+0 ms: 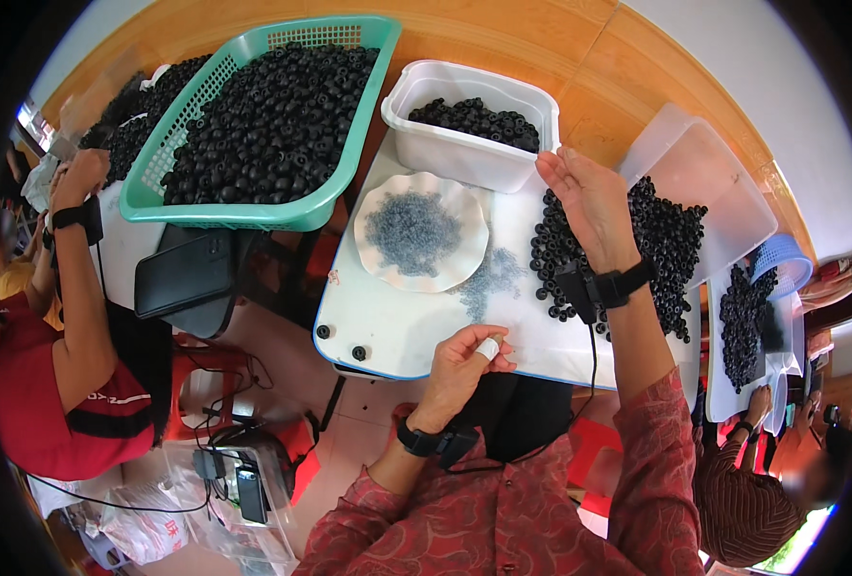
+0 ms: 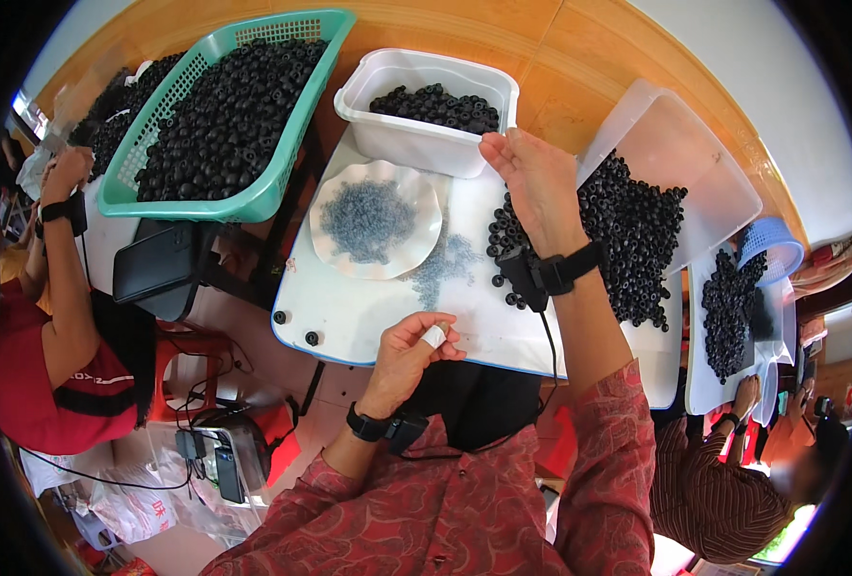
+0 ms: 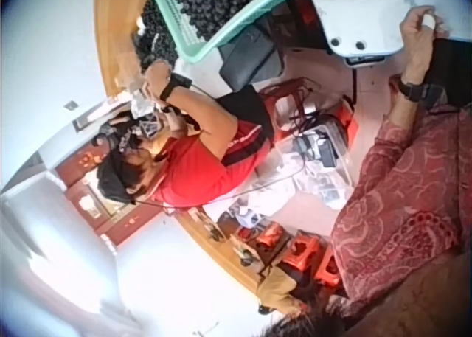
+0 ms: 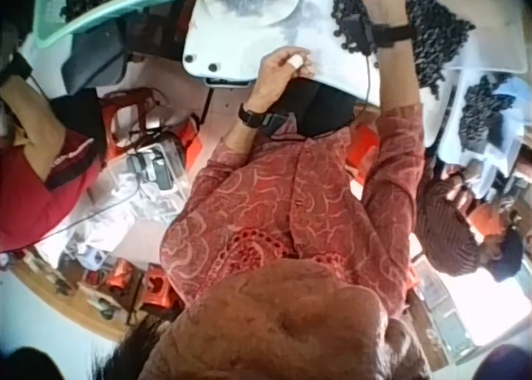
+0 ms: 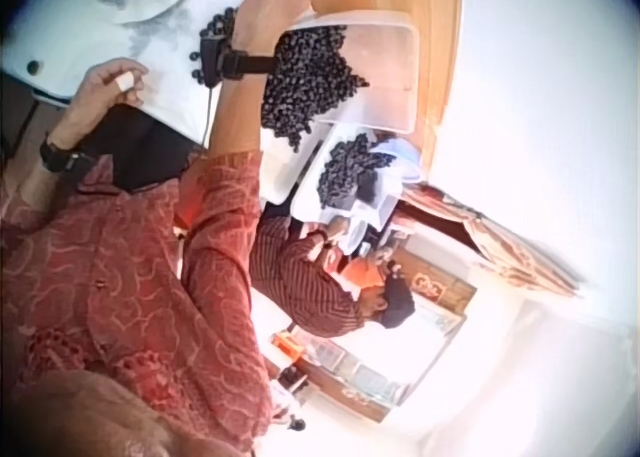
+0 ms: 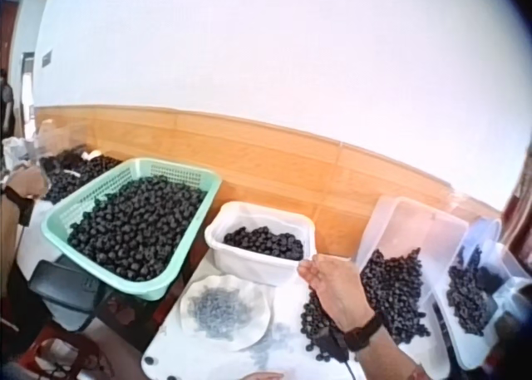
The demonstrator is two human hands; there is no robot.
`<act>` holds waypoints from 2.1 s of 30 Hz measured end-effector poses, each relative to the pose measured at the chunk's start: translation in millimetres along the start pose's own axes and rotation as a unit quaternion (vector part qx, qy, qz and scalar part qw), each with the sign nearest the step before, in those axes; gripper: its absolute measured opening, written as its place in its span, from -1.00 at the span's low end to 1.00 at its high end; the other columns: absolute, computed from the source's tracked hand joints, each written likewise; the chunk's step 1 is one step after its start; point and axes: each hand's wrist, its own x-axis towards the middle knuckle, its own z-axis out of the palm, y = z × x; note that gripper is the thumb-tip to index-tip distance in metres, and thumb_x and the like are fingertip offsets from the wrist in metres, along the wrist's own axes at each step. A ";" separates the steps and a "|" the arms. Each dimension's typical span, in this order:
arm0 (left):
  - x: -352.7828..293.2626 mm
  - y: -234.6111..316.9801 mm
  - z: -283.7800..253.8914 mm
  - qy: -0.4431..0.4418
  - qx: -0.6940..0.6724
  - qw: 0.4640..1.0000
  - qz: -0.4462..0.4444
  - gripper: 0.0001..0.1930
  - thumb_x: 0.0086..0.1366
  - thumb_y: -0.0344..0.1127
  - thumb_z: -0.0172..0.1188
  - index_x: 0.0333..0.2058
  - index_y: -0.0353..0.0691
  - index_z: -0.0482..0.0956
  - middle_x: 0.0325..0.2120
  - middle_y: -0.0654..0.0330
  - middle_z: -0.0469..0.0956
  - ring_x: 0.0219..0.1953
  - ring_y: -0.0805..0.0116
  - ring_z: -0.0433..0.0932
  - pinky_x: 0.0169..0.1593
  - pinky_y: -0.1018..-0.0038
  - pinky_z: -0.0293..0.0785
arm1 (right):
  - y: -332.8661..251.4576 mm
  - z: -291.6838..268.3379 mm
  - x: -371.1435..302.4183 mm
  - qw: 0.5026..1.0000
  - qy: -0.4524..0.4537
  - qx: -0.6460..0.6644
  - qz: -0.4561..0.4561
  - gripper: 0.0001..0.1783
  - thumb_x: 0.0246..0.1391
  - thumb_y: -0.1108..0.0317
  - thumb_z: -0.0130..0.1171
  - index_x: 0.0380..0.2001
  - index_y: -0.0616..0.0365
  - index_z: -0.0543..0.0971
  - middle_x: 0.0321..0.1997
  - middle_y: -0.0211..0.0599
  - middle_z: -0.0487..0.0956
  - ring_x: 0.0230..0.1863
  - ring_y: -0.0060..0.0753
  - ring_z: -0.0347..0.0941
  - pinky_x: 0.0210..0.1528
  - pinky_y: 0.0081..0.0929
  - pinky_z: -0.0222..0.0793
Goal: Assembling small components by inserting metal pins into black plastic parts and placing them into containers.
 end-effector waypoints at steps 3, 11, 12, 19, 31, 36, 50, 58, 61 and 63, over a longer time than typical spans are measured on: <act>1.6 0.9 1.7 0.004 0.003 1.000 -0.003 -0.79 0.39 -0.48 -0.01 -0.07 -0.38 0.50 -0.33 0.15 0.54 -0.36 0.49 0.55 -0.08 0.32 0.62 | 1.6 -14.3 -14.5 0.999 0.023 -0.023 0.003 -0.74 0.22 0.44 0.07 -0.17 0.51 0.47 -0.23 -0.02 0.57 -0.23 -0.29 0.54 -0.02 -0.39 0.51; 0.4 -1.2 -1.5 0.004 0.021 1.000 0.003 -0.79 0.39 -0.47 -0.03 -0.06 -0.37 0.49 -0.32 0.16 0.53 -0.35 0.50 0.55 -0.05 0.31 0.62 | -9.0 -98.8 -124.7 0.979 0.112 -0.168 -0.001 -0.72 0.22 0.41 0.09 -0.08 0.38 0.51 -0.26 -0.19 0.62 -0.36 -0.51 0.54 -0.27 -0.61 0.51; 0.6 -2.1 -0.7 0.003 0.024 1.000 0.005 -0.79 0.40 -0.47 -0.03 -0.06 -0.37 0.49 -0.32 0.16 0.53 -0.35 0.50 0.55 -0.05 0.31 0.62 | -7.3 -112.1 -136.5 0.974 0.136 -0.183 -0.001 -0.74 0.22 0.40 0.09 -0.09 0.36 0.52 -0.27 -0.21 0.62 -0.38 -0.53 0.53 -0.29 -0.63 0.50; 1.3 -3.3 2.7 0.005 0.054 0.999 0.007 -0.79 0.39 -0.48 -0.02 -0.06 -0.38 0.49 -0.30 0.14 0.54 -0.35 0.49 0.56 -0.05 0.30 0.63 | 32.1 -156.3 -181.6 0.941 0.170 -0.293 0.002 -0.82 0.16 0.46 0.14 -0.19 0.30 0.56 -0.36 -0.30 0.60 -0.43 -0.65 0.49 -0.37 -0.69 0.44; 1.5 -6.0 6.3 0.028 0.073 0.997 0.011 -0.79 0.38 -0.47 0.01 -0.06 -0.39 0.49 -0.32 0.14 0.55 -0.36 0.49 0.56 -0.06 0.28 0.63 | 45.4 -146.3 -147.6 0.758 0.120 -0.639 -0.039 -0.67 -0.04 0.47 0.23 -0.13 0.23 0.56 -0.59 -0.24 0.44 -0.56 -0.29 0.37 -0.44 -0.36 0.31; 1.7 -9.0 4.7 0.019 0.068 0.997 0.012 -0.78 0.39 -0.50 -0.03 -0.05 -0.38 0.49 -0.29 0.14 0.54 -0.33 0.50 0.56 -0.04 0.36 0.62 | 44.5 -143.2 -136.7 0.768 0.084 -0.632 -0.066 -0.66 -0.04 0.46 0.23 -0.12 0.18 0.57 -0.55 -0.23 0.45 -0.52 -0.28 0.40 -0.41 -0.36 0.34; 2.1 -8.0 7.6 0.031 0.078 0.996 0.005 -0.79 0.38 -0.49 0.00 -0.06 -0.38 0.49 -0.32 0.14 0.54 -0.35 0.48 0.56 -0.03 0.25 0.62 | 47.0 -129.3 -137.2 0.810 0.078 -0.579 -0.048 -0.75 -0.07 0.59 0.20 -0.26 0.14 0.56 -0.41 -0.21 0.47 -0.48 -0.32 0.47 -0.42 -0.44 0.40; 1.9 -3.3 10.2 0.031 0.093 0.995 -0.002 -0.79 0.38 -0.48 -0.01 -0.05 -0.38 0.48 -0.31 0.13 0.54 -0.35 0.47 0.56 -0.03 0.26 0.62 | 54.5 -127.1 -134.8 0.797 0.077 -0.593 -0.084 -0.75 -0.06 0.58 0.20 -0.25 0.14 0.57 -0.41 -0.20 0.47 -0.49 -0.29 0.48 -0.44 -0.41 0.40; 2.3 -3.8 10.0 0.029 0.087 0.996 0.000 -0.79 0.39 -0.48 -0.01 -0.06 -0.38 0.48 -0.31 0.13 0.54 -0.35 0.47 0.56 -0.03 0.26 0.62 | 57.8 -126.7 -133.5 0.763 0.072 -0.635 -0.095 -0.76 -0.05 0.55 0.20 -0.24 0.12 0.57 -0.41 -0.18 0.47 -0.51 -0.24 0.46 -0.46 -0.35 0.39; 2.1 -5.0 9.7 0.027 0.082 0.996 0.002 -0.79 0.39 -0.47 -0.01 -0.06 -0.38 0.48 -0.31 0.13 0.54 -0.35 0.47 0.56 -0.03 0.27 0.62 | 58.3 -128.2 -134.8 0.755 0.070 -0.644 -0.103 -0.76 -0.05 0.54 0.20 -0.23 0.11 0.57 -0.42 -0.17 0.48 -0.52 -0.21 0.45 -0.46 -0.31 0.37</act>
